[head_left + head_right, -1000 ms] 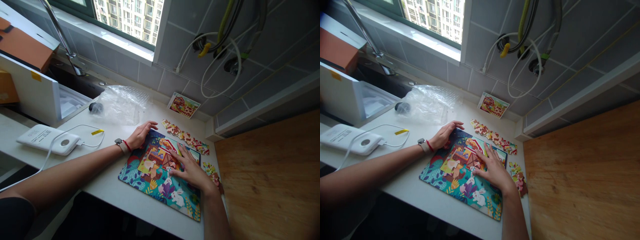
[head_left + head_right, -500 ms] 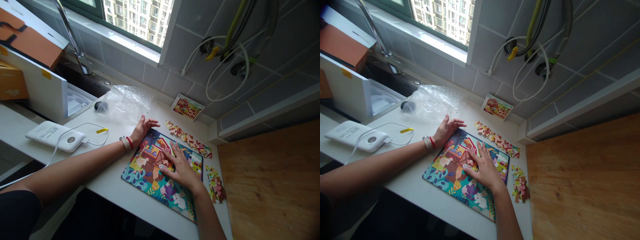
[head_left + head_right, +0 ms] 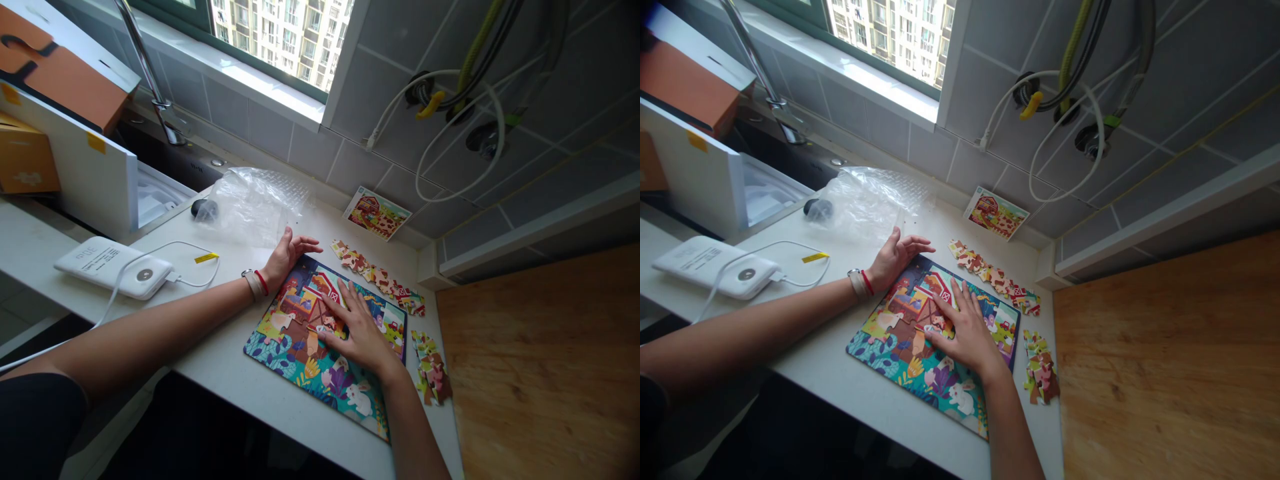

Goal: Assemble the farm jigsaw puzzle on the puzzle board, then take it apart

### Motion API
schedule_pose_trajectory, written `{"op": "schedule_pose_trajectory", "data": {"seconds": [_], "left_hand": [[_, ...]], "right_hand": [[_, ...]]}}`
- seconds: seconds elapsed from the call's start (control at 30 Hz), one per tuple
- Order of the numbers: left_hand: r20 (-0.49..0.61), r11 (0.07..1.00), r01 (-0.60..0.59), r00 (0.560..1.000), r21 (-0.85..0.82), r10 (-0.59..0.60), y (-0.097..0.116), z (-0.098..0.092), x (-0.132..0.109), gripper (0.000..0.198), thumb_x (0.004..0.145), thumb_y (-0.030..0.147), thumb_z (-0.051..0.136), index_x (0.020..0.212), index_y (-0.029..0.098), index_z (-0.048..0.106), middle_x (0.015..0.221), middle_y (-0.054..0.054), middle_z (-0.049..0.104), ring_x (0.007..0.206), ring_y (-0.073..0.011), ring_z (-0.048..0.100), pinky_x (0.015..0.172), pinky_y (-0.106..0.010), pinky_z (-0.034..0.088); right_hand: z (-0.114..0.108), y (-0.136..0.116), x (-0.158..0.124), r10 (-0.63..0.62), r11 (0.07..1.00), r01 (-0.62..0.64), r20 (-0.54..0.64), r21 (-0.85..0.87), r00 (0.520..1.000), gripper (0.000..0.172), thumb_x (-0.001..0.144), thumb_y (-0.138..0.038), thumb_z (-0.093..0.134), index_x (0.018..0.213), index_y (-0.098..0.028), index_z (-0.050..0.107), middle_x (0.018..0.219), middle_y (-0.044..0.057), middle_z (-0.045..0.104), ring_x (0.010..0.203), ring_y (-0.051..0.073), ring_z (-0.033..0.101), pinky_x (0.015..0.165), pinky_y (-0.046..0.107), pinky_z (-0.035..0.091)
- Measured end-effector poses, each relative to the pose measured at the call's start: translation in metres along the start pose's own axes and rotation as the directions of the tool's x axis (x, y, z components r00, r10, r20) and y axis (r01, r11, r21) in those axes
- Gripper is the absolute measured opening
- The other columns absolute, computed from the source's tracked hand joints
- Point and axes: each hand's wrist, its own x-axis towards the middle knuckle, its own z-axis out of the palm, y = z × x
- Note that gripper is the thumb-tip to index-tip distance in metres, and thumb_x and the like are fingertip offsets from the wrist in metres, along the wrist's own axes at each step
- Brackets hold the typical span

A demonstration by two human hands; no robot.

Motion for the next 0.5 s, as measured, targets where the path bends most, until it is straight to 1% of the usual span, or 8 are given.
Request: {"op": "schedule_pose_trajectory", "data": {"seconds": [0.23, 0.3, 0.37, 0.4, 0.43, 0.47, 0.5], "left_hand": [[0.005, 1.000, 0.001, 1.000, -0.008, -0.001, -0.002, -0.001, 0.001, 0.084, 0.092, 0.091, 0.028, 0.107, 0.020, 0.071, 0.107, -0.012, 0.081, 0.123, -0.0345, 0.066, 0.117, -0.052, 0.039], [0.010, 1.000, -0.002, 1.000, -0.002, 0.002, -0.002, -0.001, 0.001, 0.083, 0.092, 0.090, 0.028, 0.107, 0.021, 0.071, 0.106, -0.012, 0.081, 0.123, -0.0346, 0.066, 0.115, -0.052, 0.040], [0.017, 1.000, -0.005, 1.000, 0.012, 0.005, -0.003, -0.001, 0.000, 0.082, 0.092, 0.090, 0.029, 0.107, 0.021, 0.071, 0.107, -0.012, 0.081, 0.122, -0.0344, 0.067, 0.113, -0.052, 0.042], [0.023, 1.000, -0.010, 1.000, 0.020, 0.009, -0.003, -0.001, -0.001, 0.081, 0.092, 0.090, 0.030, 0.108, 0.021, 0.070, 0.108, -0.011, 0.080, 0.121, -0.0342, 0.067, 0.112, -0.051, 0.043], [0.031, 0.999, -0.017, 0.999, 0.030, 0.017, -0.003, 0.000, -0.001, 0.081, 0.092, 0.090, 0.030, 0.108, 0.021, 0.070, 0.108, -0.011, 0.080, 0.120, -0.0338, 0.067, 0.111, -0.051, 0.044], [0.042, 0.999, -0.028, 0.999, 0.041, 0.026, -0.004, 0.000, -0.002, 0.081, 0.093, 0.090, 0.030, 0.109, 0.021, 0.070, 0.109, -0.011, 0.080, 0.120, -0.0332, 0.067, 0.110, -0.050, 0.045], [0.055, 0.998, -0.040, 0.998, 0.053, 0.038, -0.005, 0.000, -0.003, 0.080, 0.093, 0.089, 0.031, 0.111, 0.021, 0.069, 0.110, -0.011, 0.080, 0.119, -0.0326, 0.066, 0.110, -0.050, 0.045]], "right_hand": [[0.002, 0.000, 0.003, 0.025, 1.000, -0.025, 0.003, -0.010, 1.000, 0.078, 0.094, -0.062, 0.071, 0.163, -0.040, 0.043, 0.181, 0.003, 0.010, 0.166, 0.039, 0.005, 0.132, 0.066, 0.013], [0.001, 0.000, 0.003, 0.023, 1.000, -0.023, -0.001, 0.002, 1.000, 0.078, 0.093, -0.062, 0.072, 0.163, -0.041, 0.043, 0.181, 0.003, 0.014, 0.166, 0.039, 0.005, 0.132, 0.067, 0.014], [0.000, 0.000, 0.002, -0.006, 0.999, 0.007, -0.037, 0.040, 0.999, 0.077, 0.092, -0.063, 0.073, 0.160, -0.039, 0.048, 0.179, 0.004, 0.022, 0.166, 0.039, 0.011, 0.131, 0.068, 0.017], [-0.002, 0.000, 0.001, -0.028, 0.997, 0.035, -0.093, 0.072, 0.995, 0.071, 0.092, -0.062, 0.073, 0.156, -0.037, 0.055, 0.176, 0.006, 0.030, 0.165, 0.039, 0.018, 0.130, 0.067, 0.022], [-0.004, 0.001, -0.001, -0.046, 0.992, 0.066, -0.181, 0.108, 0.982, 0.060, 0.094, -0.060, 0.071, 0.148, -0.034, 0.064, 0.172, 0.008, 0.040, 0.162, 0.038, 0.027, 0.129, 0.064, 0.028], [-0.006, 0.001, -0.003, -0.050, 0.985, 0.096, -0.294, 0.143, 0.954, 0.047, 0.097, -0.056, 0.068, 0.138, -0.032, 0.073, 0.164, 0.009, 0.051, 0.157, 0.036, 0.039, 0.126, 0.061, 0.035], [-0.010, 0.002, -0.006, -0.037, 0.978, 0.118, -0.414, 0.172, 0.910, 0.036, 0.101, -0.051, 0.064, 0.125, -0.030, 0.079, 0.152, 0.010, 0.063, 0.148, 0.034, 0.052, 0.122, 0.057, 0.042]]}}
